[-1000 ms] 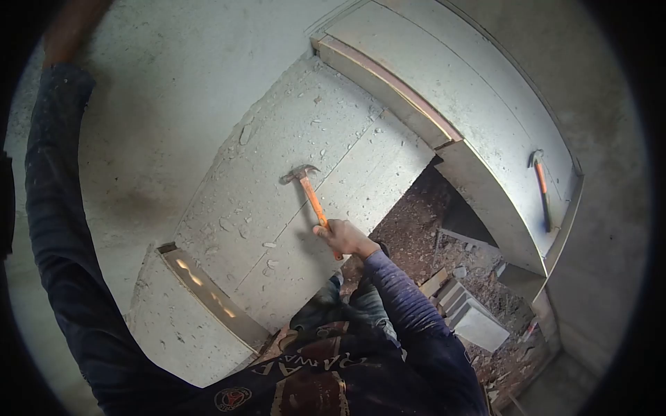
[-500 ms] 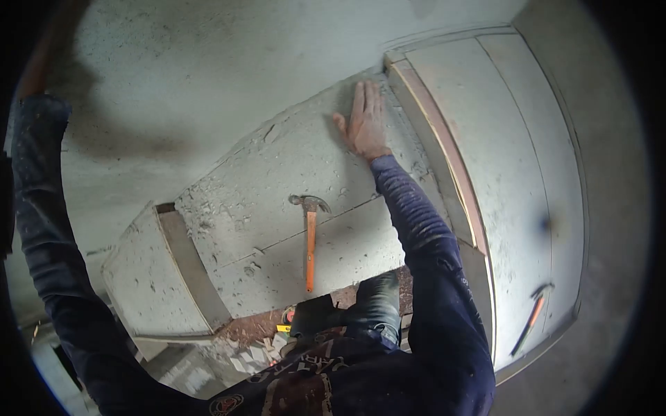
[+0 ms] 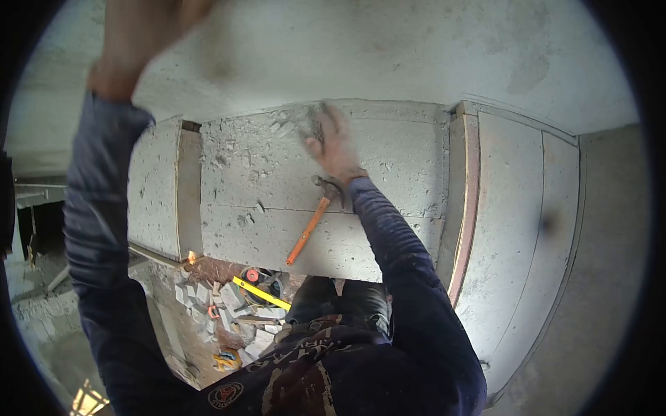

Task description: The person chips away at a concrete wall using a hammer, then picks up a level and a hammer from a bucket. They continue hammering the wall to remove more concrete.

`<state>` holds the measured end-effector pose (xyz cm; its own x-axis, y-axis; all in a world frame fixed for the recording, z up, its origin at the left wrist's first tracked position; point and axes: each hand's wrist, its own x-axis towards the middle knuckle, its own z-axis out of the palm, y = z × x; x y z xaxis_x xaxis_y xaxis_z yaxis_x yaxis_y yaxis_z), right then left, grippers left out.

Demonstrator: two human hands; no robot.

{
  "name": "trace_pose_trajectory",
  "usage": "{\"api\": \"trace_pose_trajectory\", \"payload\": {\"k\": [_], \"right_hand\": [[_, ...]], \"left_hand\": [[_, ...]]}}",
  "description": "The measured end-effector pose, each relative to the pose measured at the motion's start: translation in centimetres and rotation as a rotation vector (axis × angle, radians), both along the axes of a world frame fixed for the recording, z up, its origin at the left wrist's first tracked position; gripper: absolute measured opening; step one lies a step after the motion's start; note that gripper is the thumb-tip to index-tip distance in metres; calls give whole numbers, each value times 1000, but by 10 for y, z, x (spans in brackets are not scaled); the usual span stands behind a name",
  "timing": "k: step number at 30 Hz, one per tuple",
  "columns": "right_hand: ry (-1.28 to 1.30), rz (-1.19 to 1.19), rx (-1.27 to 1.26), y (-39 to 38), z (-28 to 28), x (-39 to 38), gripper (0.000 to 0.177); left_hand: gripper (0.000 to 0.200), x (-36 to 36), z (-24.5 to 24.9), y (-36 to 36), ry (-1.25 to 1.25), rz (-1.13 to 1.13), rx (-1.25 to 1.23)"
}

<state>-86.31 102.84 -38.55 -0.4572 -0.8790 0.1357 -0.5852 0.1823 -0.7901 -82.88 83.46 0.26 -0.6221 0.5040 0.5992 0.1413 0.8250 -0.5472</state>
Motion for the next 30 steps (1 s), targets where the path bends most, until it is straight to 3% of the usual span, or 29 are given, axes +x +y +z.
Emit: {"api": "trace_pose_trajectory", "payload": {"k": [1,3,5,7,9,10,11,16,18,21,25,28,30], "right_hand": [[-1,-116,-65,15,2,-9,66],[194,-373,23,54,-1,-32,67],[332,-511,159,96,-2,-57,75],[408,-609,272,129,-18,-69,80],[411,-630,305,128,-26,-68,82],[445,-638,429,121,-22,-62,83],[479,-646,555,113,-21,-56,85],[456,-425,255,41,-36,-29,83],[434,-395,216,14,-43,-20,83],[392,-307,179,-35,-44,10,83],[344,-362,174,-82,-42,59,82],[296,-325,131,-116,-37,89,76],[271,-292,98,-144,-38,110,73]], "left_hand": [[40,65,-39,9,-227,261,230],[41,121,-79,65,-208,292,409],[39,207,-160,87,-259,591,858],[42,283,-254,127,-132,810,1218],[47,314,-327,187,-155,911,1356],[49,305,-333,213,-367,971,1351],[53,288,-339,231,-416,976,1377],[53,241,-385,257,-631,801,1393],[38,244,-401,260,-700,840,1324],[27,264,-368,246,-667,869,1463],[27,328,-332,230,-749,909,1660],[23,384,-320,224,-676,940,1829],[21,415,-316,216,-428,906,1823]]}}
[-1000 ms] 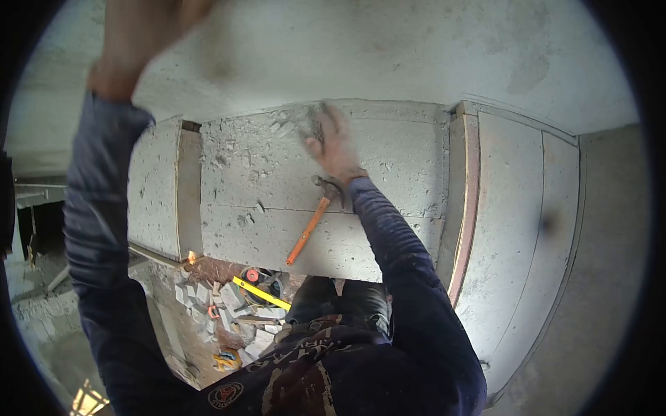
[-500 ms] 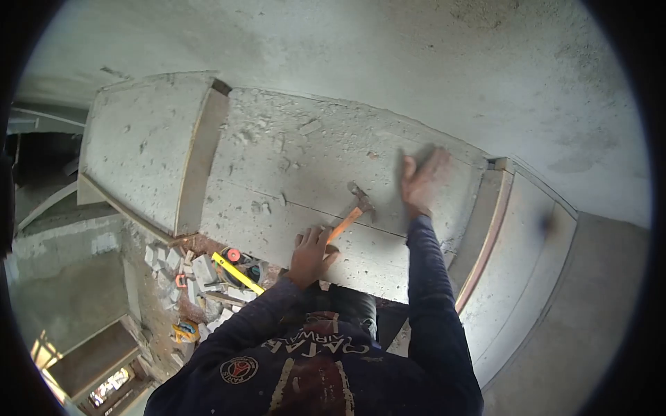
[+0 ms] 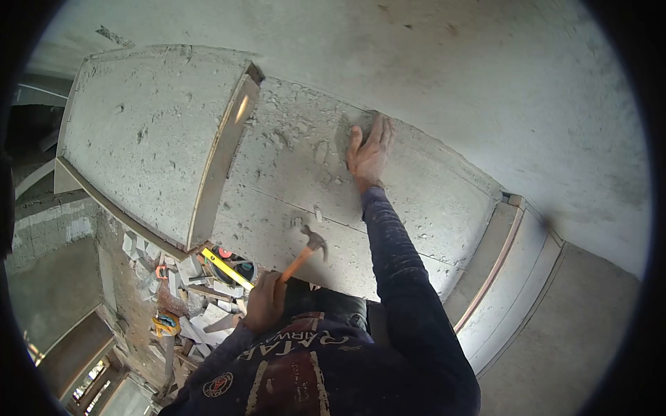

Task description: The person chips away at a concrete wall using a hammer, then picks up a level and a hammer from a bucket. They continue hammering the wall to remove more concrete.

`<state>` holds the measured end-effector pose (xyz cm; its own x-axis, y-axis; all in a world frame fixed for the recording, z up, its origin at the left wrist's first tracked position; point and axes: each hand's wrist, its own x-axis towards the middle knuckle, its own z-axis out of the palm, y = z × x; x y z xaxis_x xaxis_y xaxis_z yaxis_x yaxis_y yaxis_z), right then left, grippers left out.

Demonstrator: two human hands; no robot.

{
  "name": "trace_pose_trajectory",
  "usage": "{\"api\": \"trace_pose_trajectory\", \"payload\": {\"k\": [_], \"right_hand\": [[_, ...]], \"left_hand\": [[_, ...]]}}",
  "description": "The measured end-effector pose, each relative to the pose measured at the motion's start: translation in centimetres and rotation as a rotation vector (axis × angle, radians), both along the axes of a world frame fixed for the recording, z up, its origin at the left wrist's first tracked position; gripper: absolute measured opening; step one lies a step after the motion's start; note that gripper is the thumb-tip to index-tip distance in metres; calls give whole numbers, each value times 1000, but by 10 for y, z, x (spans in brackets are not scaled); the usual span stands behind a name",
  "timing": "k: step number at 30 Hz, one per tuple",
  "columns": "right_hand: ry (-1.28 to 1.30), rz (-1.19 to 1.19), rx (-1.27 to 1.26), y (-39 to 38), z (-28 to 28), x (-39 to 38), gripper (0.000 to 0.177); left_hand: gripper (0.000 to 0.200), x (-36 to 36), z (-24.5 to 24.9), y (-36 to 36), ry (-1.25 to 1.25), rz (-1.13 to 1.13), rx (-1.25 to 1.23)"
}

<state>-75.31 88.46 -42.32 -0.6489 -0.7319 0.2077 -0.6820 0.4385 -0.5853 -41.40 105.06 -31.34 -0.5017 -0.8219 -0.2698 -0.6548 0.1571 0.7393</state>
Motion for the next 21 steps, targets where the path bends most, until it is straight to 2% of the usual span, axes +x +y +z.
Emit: {"api": "trace_pose_trajectory", "payload": {"k": [4,9,11,12,14,15,17,21], "right_hand": [[-4,146,-35,-31,-7,38,66],[-16,397,-124,-52,5,73,57],[-24,703,-20,-73,17,73,52],[-24,711,-13,-89,26,78,52],[245,755,-43,-133,37,92,48],[244,759,-34,-149,31,95,48],[454,809,102,-173,25,98,48],[532,771,94,-164,19,106,46]], "left_hand": [[21,39,11,-13,12,162,50],[22,67,11,-27,43,211,76],[22,75,9,-34,46,217,90],[22,80,10,-34,48,214,101],[21,87,11,-31,49,214,124],[21,89,11,-30,52,225,138],[21,90,10,-30,70,239,152],[20,88,4,-28,88,275,117]]}}
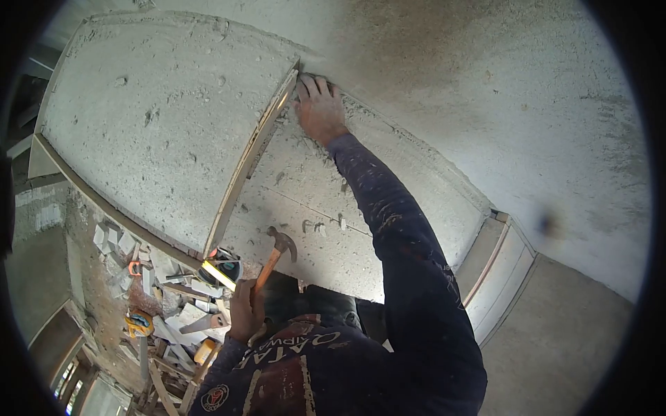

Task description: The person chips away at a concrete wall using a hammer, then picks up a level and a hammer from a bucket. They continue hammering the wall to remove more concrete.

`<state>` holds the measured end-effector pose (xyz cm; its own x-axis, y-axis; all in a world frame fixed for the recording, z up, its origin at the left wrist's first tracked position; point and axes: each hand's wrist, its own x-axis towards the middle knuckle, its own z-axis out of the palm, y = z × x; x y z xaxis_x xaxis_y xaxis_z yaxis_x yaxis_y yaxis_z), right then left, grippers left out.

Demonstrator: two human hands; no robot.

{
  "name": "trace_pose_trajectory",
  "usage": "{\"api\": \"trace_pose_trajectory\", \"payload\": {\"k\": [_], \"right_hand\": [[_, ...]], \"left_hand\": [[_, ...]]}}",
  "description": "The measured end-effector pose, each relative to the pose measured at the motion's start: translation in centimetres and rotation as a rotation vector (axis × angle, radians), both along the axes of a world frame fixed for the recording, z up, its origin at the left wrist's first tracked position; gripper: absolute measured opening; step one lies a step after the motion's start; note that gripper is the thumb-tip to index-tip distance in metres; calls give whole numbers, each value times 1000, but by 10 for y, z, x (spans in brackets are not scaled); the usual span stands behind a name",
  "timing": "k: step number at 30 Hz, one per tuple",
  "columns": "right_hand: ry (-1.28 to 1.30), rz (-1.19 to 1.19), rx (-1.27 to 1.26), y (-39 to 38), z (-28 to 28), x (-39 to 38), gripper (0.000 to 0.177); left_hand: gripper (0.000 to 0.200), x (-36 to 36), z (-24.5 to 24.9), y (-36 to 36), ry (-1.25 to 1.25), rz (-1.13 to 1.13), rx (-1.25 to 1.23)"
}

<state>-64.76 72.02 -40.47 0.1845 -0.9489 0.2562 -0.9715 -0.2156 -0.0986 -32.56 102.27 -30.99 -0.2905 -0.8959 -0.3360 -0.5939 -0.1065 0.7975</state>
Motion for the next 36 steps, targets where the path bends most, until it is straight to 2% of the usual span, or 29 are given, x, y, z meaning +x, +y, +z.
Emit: {"api": "trace_pose_trajectory", "payload": {"k": [5,8,12,14,15,17,19,20,22,23,26,30,36], "right_hand": [[49,-58,177,8,4,-11,45],[-24,19,132,29,24,-28,43],[-246,144,-1,50,-12,-54,41],[-453,96,54,51,-13,-56,45],[-457,103,50,53,-8,-60,45],[-502,332,207,63,2,-69,55],[-425,330,135,69,11,-87,61],[-348,335,65,69,11,-94,66],[-334,405,87,63,-1,-100,70],[-302,440,90,60,-10,-95,74],[-388,462,188,49,-12,-70,78],[-532,595,304,47,-21,-45,71],[-455,810,285,89,-14,8,63]], "left_hand": [[20,2,-6,15,-4,43,-16],[20,5,-7,29,-25,83,-77],[18,0,-11,65,-85,197,-64],[16,-7,-12,80,-96,311,46],[15,-10,-13,90,-108,340,27],[16,-12,-16,116,-126,405,52],[18,-15,-14,144,-119,555,131],[20,-14,-16,162,-127,603,84],[21,-24,5,178,-160,727,140],[22,-28,21,181,-227,746,206],[23,-24,16,230,-224,872,187],[22,-26,11,268,-205,970,193],[23,-26,-9,308,-248,1051,252]]}}
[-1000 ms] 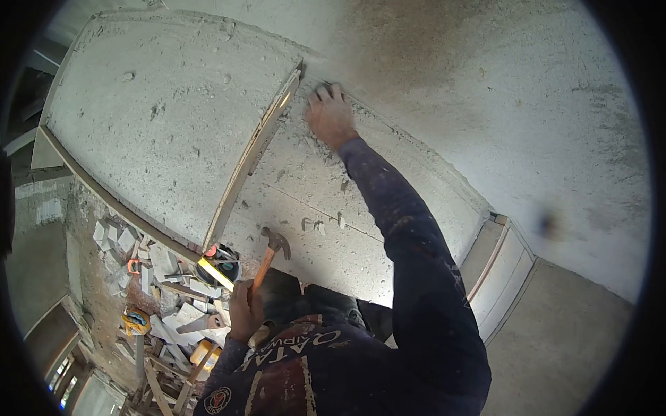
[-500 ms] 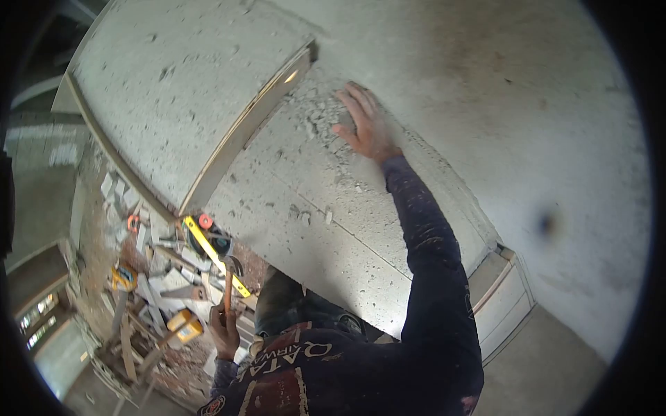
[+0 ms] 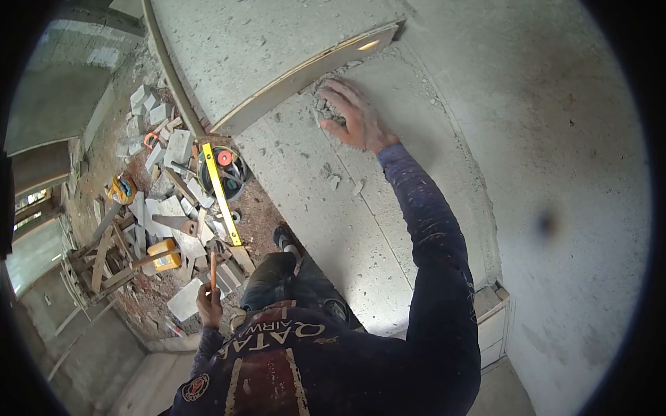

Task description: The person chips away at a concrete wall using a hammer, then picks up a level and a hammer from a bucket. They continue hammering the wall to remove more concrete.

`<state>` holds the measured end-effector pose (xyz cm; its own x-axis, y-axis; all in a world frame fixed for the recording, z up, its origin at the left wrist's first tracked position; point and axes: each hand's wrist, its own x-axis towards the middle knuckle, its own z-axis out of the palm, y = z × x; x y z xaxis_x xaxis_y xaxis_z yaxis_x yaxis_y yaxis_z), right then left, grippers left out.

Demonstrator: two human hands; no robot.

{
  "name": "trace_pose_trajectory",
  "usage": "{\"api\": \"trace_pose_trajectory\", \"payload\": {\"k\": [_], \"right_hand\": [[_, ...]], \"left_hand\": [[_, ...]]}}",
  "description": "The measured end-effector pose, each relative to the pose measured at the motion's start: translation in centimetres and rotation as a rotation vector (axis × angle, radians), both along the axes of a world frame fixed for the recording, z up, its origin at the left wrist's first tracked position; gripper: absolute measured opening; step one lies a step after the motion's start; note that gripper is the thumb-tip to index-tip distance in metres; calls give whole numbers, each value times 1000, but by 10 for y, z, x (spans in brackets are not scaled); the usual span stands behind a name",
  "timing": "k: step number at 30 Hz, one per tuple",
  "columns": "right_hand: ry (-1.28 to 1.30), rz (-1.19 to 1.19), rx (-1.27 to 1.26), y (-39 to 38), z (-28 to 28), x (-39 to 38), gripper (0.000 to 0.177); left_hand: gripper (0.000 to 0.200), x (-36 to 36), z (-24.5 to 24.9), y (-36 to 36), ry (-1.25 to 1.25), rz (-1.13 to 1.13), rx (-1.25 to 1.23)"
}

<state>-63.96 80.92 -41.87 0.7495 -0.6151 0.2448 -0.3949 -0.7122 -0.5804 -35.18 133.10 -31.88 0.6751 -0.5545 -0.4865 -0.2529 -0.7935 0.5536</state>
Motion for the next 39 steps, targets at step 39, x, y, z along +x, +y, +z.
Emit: {"api": "trace_pose_trajectory", "payload": {"k": [39], "right_hand": [[156,-162,-5,264,40,80,47]], "left_hand": [[24,221,-104,178,-17,-298,83]]}}
